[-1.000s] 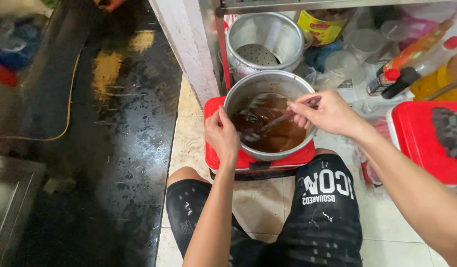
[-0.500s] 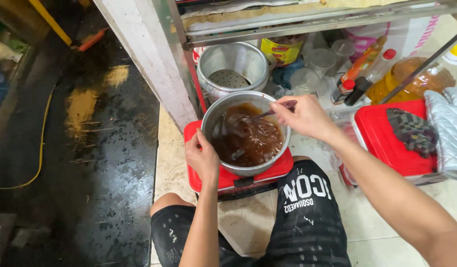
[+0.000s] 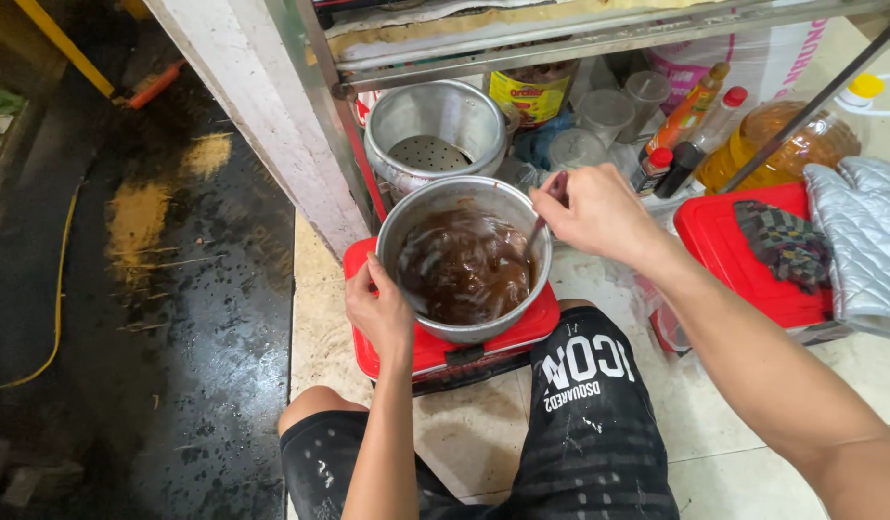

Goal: Preparing a sauce by adding liquid to a pot, stirring it at a low workstation, and cleaning preparation items like a pitcher and cutting board.

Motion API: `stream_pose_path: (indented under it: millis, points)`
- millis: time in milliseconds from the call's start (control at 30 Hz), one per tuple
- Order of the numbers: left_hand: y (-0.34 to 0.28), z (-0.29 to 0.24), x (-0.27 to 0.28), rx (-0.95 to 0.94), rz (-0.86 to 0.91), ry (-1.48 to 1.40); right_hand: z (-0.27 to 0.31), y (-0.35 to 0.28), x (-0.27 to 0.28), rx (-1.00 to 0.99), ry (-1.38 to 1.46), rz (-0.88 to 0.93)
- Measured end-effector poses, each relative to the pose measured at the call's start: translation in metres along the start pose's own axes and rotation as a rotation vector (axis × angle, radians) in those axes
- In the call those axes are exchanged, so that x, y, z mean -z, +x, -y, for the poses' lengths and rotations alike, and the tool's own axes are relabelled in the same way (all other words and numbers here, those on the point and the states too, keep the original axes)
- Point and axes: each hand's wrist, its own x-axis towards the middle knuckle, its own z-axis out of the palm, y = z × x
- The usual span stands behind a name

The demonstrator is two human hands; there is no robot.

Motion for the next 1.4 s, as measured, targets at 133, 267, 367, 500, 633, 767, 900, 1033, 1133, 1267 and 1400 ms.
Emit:
stream_pose_path:
  millis: [133,267,367,500,633,767,900,1033,1133,1267,1400]
  points:
    - [-0.001,-0.001,0.0,-0.014,-0.002,-0.035,-0.016,0.011,-0.026,0.101,0.018,-0.225]
    - [-0.004,-0.006,0.005,-0.034,0.008,-0.069,-0.033,0.019,-0.058,0.059,0.49,-0.079]
    - [-0.002,0.002,0.001,-0.05,0.011,-0.054,-0.029,0.012,-0.066,-0.015,0.597,0.08]
    - [-0.002,0.006,-0.002,-0.061,-0.003,-0.046,-0.02,-0.002,-0.044,-0.074,0.598,0.19]
    - [-0.002,0.008,-0.003,-0.056,0.006,-0.069,-0.023,-0.007,-0.028,-0.029,0.172,-0.054]
    - [-0.002,0.005,-0.002,-0.013,0.029,-0.075,-0.035,0.001,-0.041,0.149,-0.034,-0.409]
    - [-0.001,0.008,-0.002,-0.031,0.028,-0.068,-0.018,0.003,-0.055,0.025,0.251,-0.253]
    - [-0.002,0.005,-0.001,-0.028,0.036,-0.035,-0.027,0.002,-0.07,0.039,0.492,-0.073]
    - [-0.002,0.013,-0.004,-0.06,0.018,-0.047,-0.03,0.0,-0.059,-0.045,0.538,0.082]
    - [-0.003,0.004,0.001,-0.034,0.048,-0.125,-0.016,-0.005,-0.02,-0.096,0.194,-0.035]
    - [-0.001,0.012,-0.002,-0.042,0.0,-0.063,-0.017,0.002,-0.024,0.015,-0.012,-0.199]
